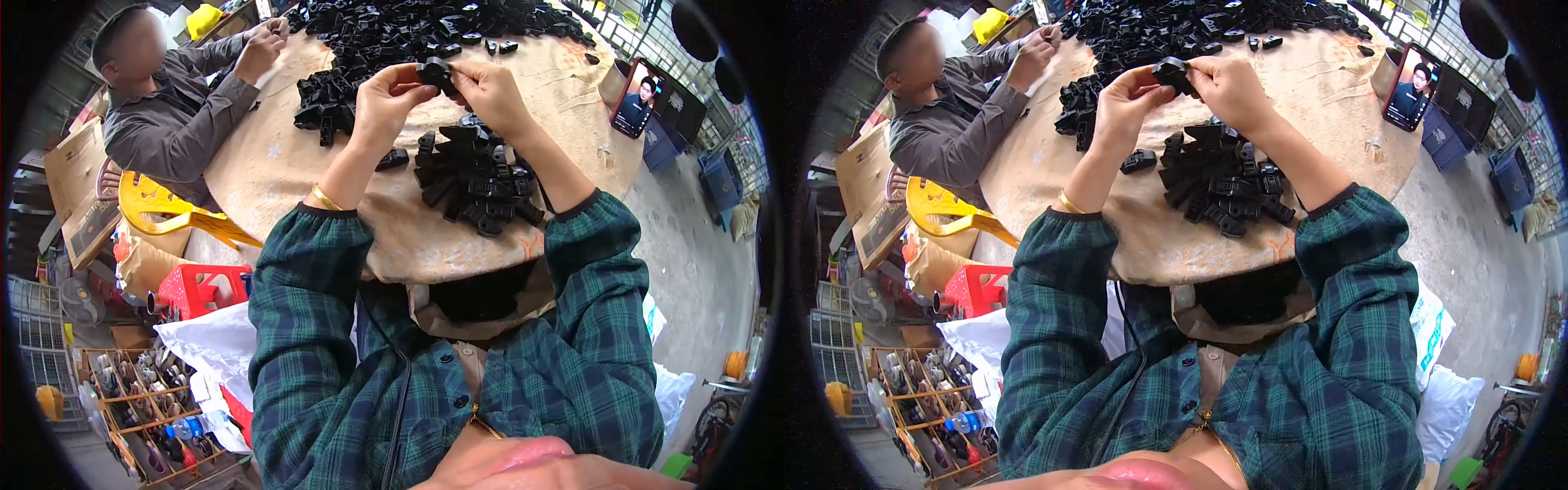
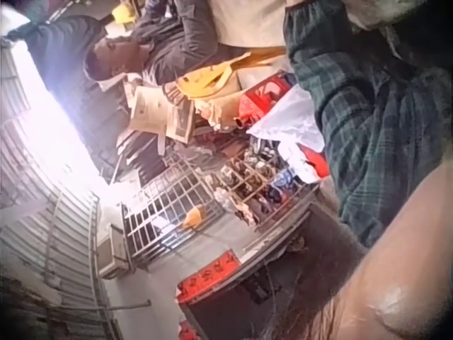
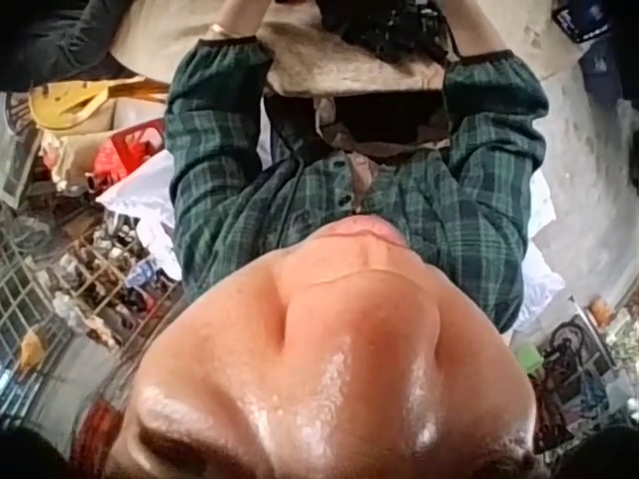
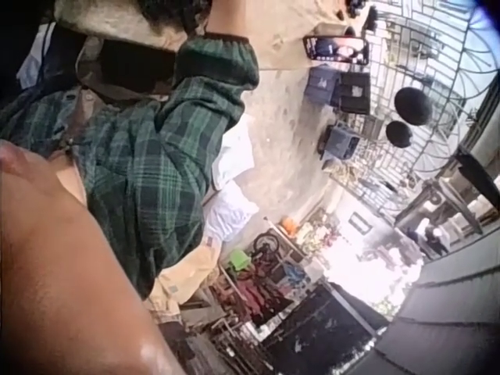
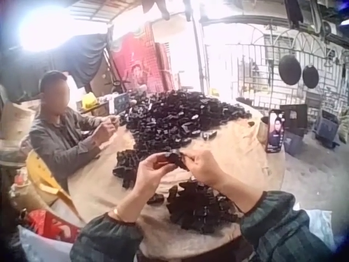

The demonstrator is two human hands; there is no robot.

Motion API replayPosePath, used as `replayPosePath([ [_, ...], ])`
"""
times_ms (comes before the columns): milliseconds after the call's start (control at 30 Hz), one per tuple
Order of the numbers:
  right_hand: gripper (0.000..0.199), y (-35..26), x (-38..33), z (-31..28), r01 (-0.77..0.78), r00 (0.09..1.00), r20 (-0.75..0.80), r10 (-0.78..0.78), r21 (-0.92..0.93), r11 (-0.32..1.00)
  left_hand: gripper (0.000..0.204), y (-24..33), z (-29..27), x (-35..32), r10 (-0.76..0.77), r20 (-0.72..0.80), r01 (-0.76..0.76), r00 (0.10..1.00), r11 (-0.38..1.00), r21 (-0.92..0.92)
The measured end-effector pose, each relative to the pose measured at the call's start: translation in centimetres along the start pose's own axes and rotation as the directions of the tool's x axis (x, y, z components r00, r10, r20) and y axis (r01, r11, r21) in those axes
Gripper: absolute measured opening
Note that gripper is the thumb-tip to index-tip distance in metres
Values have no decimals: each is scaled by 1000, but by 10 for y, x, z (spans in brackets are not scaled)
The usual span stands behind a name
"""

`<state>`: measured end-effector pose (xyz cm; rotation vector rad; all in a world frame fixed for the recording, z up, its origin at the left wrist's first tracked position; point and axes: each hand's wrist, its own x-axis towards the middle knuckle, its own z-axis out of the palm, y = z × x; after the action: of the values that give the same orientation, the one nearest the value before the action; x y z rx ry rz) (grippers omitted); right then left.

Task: Sorting and inspecting small black plastic components on a production floor table.

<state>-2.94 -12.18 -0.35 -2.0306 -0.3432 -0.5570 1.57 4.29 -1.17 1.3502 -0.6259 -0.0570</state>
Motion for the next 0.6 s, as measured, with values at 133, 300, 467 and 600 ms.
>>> replayPosePath([
  [133, 15, -7, -2, 3, 133, 982, -125, -145, -97, 986, 28, 0, 1, -2, -17, -3, 17, 1000, 1000, -14],
  [300, 16, -12, -6, 5, 204, 965, -70, -252, -401, 893, 23, 5, 9, -7, -112, 20, 114, 993, 973, -199],
  [467, 28, -12, 3, 10, 335, 935, 9, -355, -358, 872, 20, 3, 4, -4, -163, 48, 169, 985, 901, -398],
  [600, 41, -6, 7, -11, -61, 984, 173, 33, 160, 985, 21, 13, 3, -2, -100, 55, 113, 994, 911, -396],
])
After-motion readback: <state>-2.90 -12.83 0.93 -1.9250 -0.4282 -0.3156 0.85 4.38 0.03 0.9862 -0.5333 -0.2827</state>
